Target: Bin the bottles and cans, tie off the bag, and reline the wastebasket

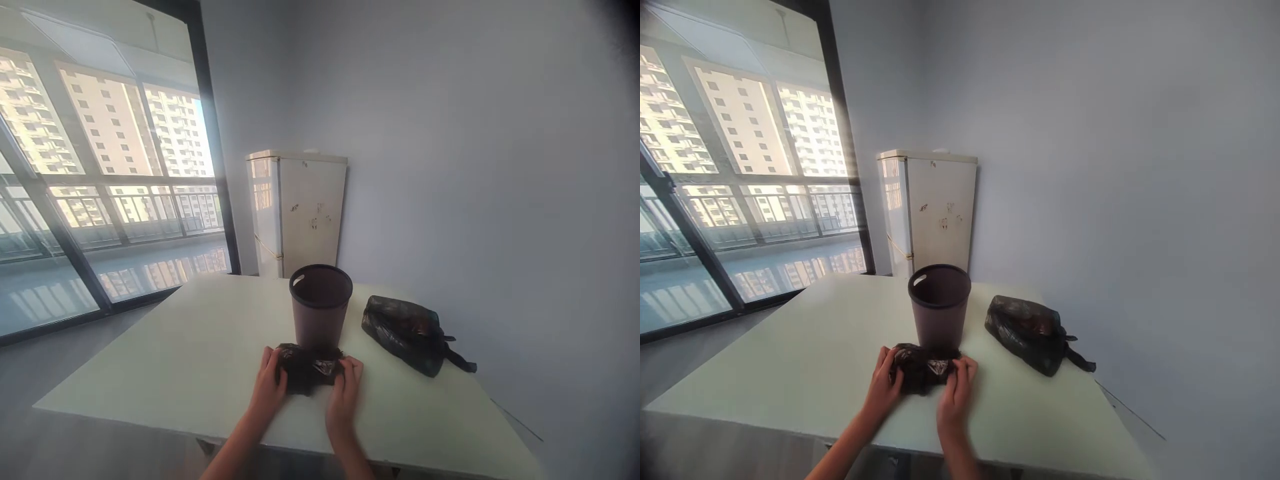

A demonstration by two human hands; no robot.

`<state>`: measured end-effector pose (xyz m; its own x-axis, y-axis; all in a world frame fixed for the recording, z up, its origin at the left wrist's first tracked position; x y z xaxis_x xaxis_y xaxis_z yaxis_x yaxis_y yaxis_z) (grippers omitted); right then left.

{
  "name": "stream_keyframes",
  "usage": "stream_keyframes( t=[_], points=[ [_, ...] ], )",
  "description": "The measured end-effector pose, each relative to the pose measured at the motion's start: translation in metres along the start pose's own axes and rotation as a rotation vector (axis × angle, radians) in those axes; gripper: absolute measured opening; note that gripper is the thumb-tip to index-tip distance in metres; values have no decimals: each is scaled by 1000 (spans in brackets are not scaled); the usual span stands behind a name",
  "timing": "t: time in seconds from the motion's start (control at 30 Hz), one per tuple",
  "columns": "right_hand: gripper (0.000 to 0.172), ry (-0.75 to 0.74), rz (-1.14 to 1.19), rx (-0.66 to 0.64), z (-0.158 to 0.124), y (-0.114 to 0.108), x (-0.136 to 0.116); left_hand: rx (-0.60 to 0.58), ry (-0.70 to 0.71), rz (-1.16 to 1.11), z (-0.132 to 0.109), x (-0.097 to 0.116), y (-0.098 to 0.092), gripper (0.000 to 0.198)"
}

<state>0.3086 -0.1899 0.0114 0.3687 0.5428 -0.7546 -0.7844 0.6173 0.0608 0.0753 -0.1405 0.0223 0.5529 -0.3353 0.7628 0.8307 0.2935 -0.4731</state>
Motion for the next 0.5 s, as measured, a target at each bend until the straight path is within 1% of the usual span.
stream_keyframes(
  t=[0.1, 0.23, 0.3, 0.37, 0.4, 0.47, 0.5],
  points=[
    [24, 14, 52, -31, -1, 2, 3, -26, -5, 12, -2, -9, 5, 56],
    [26, -116, 54, -99, 3, 8, -12, -68, -11, -12, -1, -13, 9, 73],
    [21, -175, 34, -130, 4, 13, -21, -72, -3, -34, -1, -12, 8, 77],
    [11, -228, 29, -173, 5, 19, -30, -56, 1, -63, 0, -12, 6, 80],
    [9, -248, 33, -198, 5, 22, -33, -41, -2, -79, 1, -13, 5, 80],
    [19, -268, 44, -229, 4, 25, -36, -13, -12, -106, 1, -15, 3, 80],
    [20, -263, 52, -227, 3, 25, -36, -4, -15, -115, 1, -17, 2, 80]
  ],
)
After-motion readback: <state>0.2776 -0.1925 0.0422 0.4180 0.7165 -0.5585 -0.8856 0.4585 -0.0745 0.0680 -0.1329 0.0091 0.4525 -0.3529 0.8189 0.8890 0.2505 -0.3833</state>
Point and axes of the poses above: each hand's wrist, its own z-axis towards the middle knuckle, its own y-axis out of the palm, x = y × z, the point moved 8 cm from there along z, towards the middle knuckle, and after that the axes turned 10 degrees about -y, right-handed, at the moved point
